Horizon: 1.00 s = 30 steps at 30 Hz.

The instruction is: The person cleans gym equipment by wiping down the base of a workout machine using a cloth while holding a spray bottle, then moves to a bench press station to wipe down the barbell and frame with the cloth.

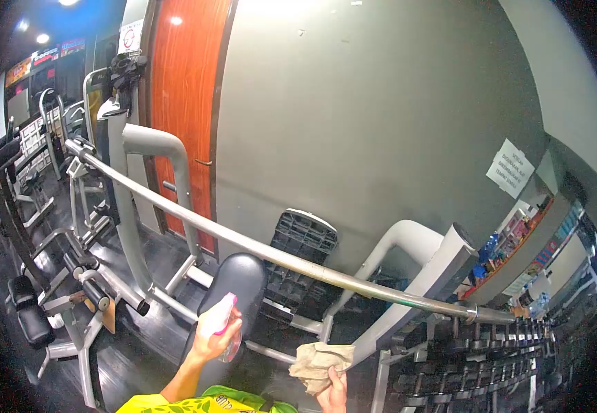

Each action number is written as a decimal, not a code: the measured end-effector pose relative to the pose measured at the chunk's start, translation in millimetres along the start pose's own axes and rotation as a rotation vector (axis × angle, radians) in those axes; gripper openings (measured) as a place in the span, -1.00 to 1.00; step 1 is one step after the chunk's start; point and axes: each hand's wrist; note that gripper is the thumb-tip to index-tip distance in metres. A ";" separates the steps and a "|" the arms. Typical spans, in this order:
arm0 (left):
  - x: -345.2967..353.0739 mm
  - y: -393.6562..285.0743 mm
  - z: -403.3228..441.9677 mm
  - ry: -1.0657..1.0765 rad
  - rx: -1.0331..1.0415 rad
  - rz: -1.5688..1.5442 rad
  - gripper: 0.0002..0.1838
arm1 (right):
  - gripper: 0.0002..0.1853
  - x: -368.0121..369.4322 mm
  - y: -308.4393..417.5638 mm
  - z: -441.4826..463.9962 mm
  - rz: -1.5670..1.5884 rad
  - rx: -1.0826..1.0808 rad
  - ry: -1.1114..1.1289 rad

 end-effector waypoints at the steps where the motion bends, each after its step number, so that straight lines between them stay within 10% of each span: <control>1: 0.3 0.8 2.5 0.010 0.004 -0.003 -0.71 | -0.47 -1.3 0.3 1.7 0.001 -0.007 -0.006; 4: 2.9 11.9 6.0 0.143 -0.003 -0.023 -0.41 | -0.48 -1.7 1.0 7.3 -0.023 -0.068 0.001; 11: 22.7 23.2 20.4 0.243 0.078 -0.082 -0.38 | -0.48 10.7 2.6 12.1 -0.014 -0.133 -0.049; 30: 75.8 -7.7 54.5 0.604 -0.025 -0.381 -0.73 | -0.46 20.2 29.2 -4.3 -0.105 -0.422 -0.230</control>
Point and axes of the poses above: each hand's wrist, its own z-axis towards the middle knuckle, its own x-axis out of the palm, y = z × x, and after that the axes turned 13 degrees about y, right-handed
